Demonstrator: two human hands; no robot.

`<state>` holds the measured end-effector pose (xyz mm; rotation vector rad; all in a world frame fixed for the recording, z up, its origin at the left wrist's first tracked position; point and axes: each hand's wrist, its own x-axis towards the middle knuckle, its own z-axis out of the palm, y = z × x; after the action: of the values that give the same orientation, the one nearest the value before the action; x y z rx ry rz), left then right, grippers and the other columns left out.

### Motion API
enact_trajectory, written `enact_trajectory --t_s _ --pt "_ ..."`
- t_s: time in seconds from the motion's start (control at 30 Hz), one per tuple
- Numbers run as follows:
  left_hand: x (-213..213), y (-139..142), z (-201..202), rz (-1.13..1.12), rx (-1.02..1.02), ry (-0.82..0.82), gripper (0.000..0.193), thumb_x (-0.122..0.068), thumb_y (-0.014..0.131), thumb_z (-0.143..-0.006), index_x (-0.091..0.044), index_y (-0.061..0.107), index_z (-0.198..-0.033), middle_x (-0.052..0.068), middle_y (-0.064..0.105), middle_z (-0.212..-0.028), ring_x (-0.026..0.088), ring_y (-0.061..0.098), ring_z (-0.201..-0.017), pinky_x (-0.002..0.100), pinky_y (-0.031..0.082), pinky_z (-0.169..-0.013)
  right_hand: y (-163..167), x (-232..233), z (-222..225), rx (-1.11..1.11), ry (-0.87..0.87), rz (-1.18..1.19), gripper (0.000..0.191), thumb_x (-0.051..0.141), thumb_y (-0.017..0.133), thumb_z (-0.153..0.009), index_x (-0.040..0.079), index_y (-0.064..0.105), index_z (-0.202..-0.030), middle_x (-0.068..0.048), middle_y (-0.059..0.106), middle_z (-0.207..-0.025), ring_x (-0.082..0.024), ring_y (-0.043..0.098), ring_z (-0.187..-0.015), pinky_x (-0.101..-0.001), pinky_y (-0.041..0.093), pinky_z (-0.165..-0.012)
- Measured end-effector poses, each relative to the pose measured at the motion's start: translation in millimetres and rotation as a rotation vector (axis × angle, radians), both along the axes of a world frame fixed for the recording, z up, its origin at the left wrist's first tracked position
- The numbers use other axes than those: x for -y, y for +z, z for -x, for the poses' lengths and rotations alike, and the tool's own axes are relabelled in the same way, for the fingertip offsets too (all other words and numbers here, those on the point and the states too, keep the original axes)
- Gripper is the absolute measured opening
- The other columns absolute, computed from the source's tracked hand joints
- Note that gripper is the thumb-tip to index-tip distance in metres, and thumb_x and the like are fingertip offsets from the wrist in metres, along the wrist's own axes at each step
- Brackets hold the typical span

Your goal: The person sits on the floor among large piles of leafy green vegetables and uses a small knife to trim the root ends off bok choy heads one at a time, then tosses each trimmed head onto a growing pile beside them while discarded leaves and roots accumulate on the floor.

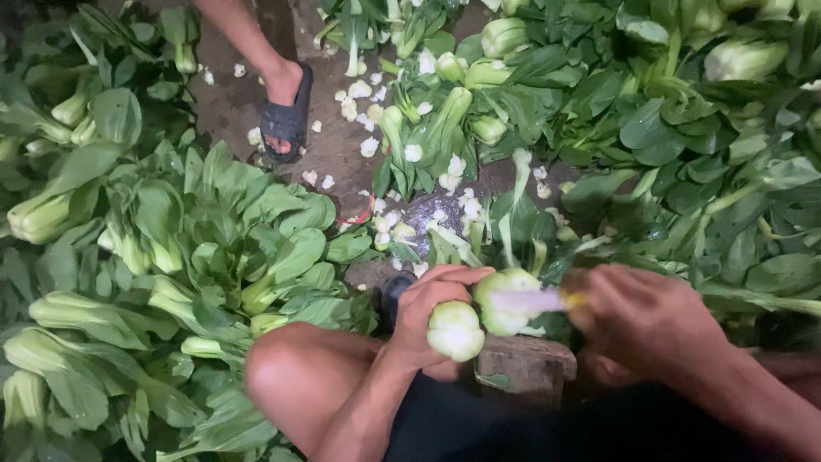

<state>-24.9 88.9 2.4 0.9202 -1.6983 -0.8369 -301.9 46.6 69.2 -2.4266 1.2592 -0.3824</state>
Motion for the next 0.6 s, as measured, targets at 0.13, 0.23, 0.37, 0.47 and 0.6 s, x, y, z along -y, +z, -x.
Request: enact_trajectory --t_s 0.13,0.23,0.37,0.47,0.6 --pt "0.2 -3.1 0.1 0.01 0.044 0.002 0.042 -0.009 0.086 -0.073 -0.007 0.059 -0.105 0.017 0.074 -0.127 0.033 0.073 -0.109 0.042 0.061 -0.093 -6.5 -19.7 6.0 -0.097 0.1 0.116 0.036 0.018 0.072 -0.067 0.01 0.06 -0.1 -0.006 0.06 -0.073 -0.03 0.066 -0.067 -0.0451 0.058 -0.06" --pt "-2.6 -7.4 -2.9 0.027 0.006 -0.056 0.045 -0.013 0.087 -0.071 -0.007 0.058 -0.104 0.018 0.072 -0.128 0.034 0.073 -0.11 0.043 0.061 -0.094 -13.5 -2.0 15.9 -0.389 0.064 -0.141 0.049 0.024 0.07 -0.069 0.013 0.057 -0.115 -0.003 0.058 -0.079 -0.025 0.063 -0.073 -0.0376 0.058 -0.058" --pt "-2.9 -12.0 -6.9 -0.001 -0.059 -0.076 0.043 -0.014 0.087 -0.079 -0.01 0.057 -0.109 0.016 0.074 -0.13 0.033 0.073 -0.117 0.045 0.052 -0.108 -31.9 27.3 31.1 -0.584 -0.226 -0.227 0.017 0.032 0.056 -0.104 0.015 0.056 -0.106 -0.005 0.062 -0.088 -0.022 0.066 -0.073 -0.0415 0.057 -0.059" --pt "-0.1 -14.9 1.4 -0.062 -0.078 -0.032 0.048 -0.012 0.089 -0.075 -0.011 0.057 -0.11 0.016 0.074 -0.13 0.034 0.07 -0.127 0.049 0.039 -0.124 -53.7 25.1 38.9 -0.152 -0.494 -0.709 0.023 0.03 0.056 -0.106 0.015 0.06 -0.123 -0.011 0.07 -0.091 -0.026 0.066 -0.07 -0.0406 0.059 -0.059" --pt "3.3 -31.3 33.1 -0.646 -0.469 0.011 0.066 -0.01 0.093 -0.071 -0.013 0.058 -0.127 0.001 0.067 -0.12 0.019 0.064 -0.117 0.04 0.052 -0.107 -78.2 16.4 25.3 0.61 -0.152 -0.413 0.039 0.025 0.055 -0.106 0.008 0.053 -0.141 -0.017 0.062 -0.108 -0.028 0.058 -0.085 -0.0443 0.049 -0.074"
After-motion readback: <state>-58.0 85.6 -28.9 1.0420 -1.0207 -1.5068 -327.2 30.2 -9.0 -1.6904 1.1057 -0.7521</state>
